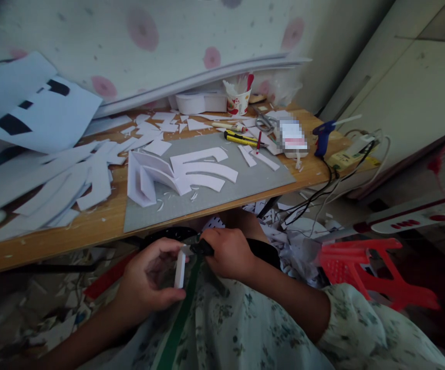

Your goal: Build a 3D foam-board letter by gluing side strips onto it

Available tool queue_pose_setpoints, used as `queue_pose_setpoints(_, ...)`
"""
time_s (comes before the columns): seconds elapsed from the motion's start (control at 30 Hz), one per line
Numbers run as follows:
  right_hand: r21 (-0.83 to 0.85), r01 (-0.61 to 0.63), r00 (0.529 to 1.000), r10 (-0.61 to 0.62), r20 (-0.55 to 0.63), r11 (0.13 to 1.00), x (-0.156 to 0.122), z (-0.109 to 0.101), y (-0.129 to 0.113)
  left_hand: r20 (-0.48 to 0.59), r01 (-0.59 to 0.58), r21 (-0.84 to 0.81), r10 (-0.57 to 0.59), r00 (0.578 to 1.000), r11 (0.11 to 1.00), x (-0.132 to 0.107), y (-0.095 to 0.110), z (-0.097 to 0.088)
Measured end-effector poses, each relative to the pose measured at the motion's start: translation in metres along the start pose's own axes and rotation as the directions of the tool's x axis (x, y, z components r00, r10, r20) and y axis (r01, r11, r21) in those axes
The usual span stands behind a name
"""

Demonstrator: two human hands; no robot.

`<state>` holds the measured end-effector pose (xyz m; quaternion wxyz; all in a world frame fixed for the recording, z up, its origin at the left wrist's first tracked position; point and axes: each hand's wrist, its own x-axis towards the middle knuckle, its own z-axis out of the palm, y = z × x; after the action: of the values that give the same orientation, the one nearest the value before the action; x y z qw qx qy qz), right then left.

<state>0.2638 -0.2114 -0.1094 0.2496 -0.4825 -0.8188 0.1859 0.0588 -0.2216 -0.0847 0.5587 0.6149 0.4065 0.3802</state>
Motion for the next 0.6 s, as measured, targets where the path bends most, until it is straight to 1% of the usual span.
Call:
queue_pose_setpoints(0.17, 0.094, -0.093, 0.996, 0.094, -0.006, 0.991, 0.0031, 0.0013, 0.0015, 0.005, 0.019, 0.007, -0.019, 1.000, 1.000, 0.0006, 0.0028, 0.0009)
queue_pose_setpoints(0.23, 0.128, -0.100, 0.995, 0.102, -0.010, 0.987, 0.0028, 0.0007, 0.0012, -0.007, 0.041, 0.019, -0.041, 0.999, 0.999, 0.0014, 0.0016, 0.0004)
queue_pose_setpoints(0.27, 0.135, -0.080, 0.997, 0.083, -0.010, 0.988, 0.0022, 0.0003, 0.0008, -0.019, 0.052, 0.025, -0.051, 0.999, 0.998, 0.0018, 0.0009, 0.0001)
queue_pose_setpoints(0.33, 0.129, 0.000, 1.000, 0.000, 0.004, 0.992, 0.0004, -0.0004, -0.0003, -0.039, 0.056, 0.031, -0.055, 0.998, 0.998, 0.0030, -0.0006, -0.0005)
queue_pose_setpoints(0.4, 0.110, 0.078, 0.997, -0.081, 0.019, 0.991, -0.0015, -0.0008, -0.0017, -0.047, 0.040, 0.030, -0.039, 0.998, 0.999, 0.0039, -0.0016, -0.0009)
queue_pose_setpoints(0.43, 0.098, 0.099, 0.995, -0.101, 0.020, 0.990, -0.0020, -0.0009, -0.0024, -0.044, 0.032, 0.029, -0.031, 0.999, 0.999, 0.0041, -0.0020, -0.0010)
queue_pose_setpoints(0.5, 0.070, 0.105, 0.994, -0.106, 0.012, 0.992, -0.0023, -0.0007, -0.0034, -0.041, 0.030, 0.030, -0.029, 0.999, 0.999, 0.0039, -0.0025, -0.0012)
queue_pose_setpoints(0.6, 0.026, 0.082, 0.997, -0.082, 0.013, 0.996, -0.0010, -0.0004, -0.0040, -0.038, 0.035, 0.025, -0.034, 0.999, 0.999, 0.0023, -0.0032, -0.0015)
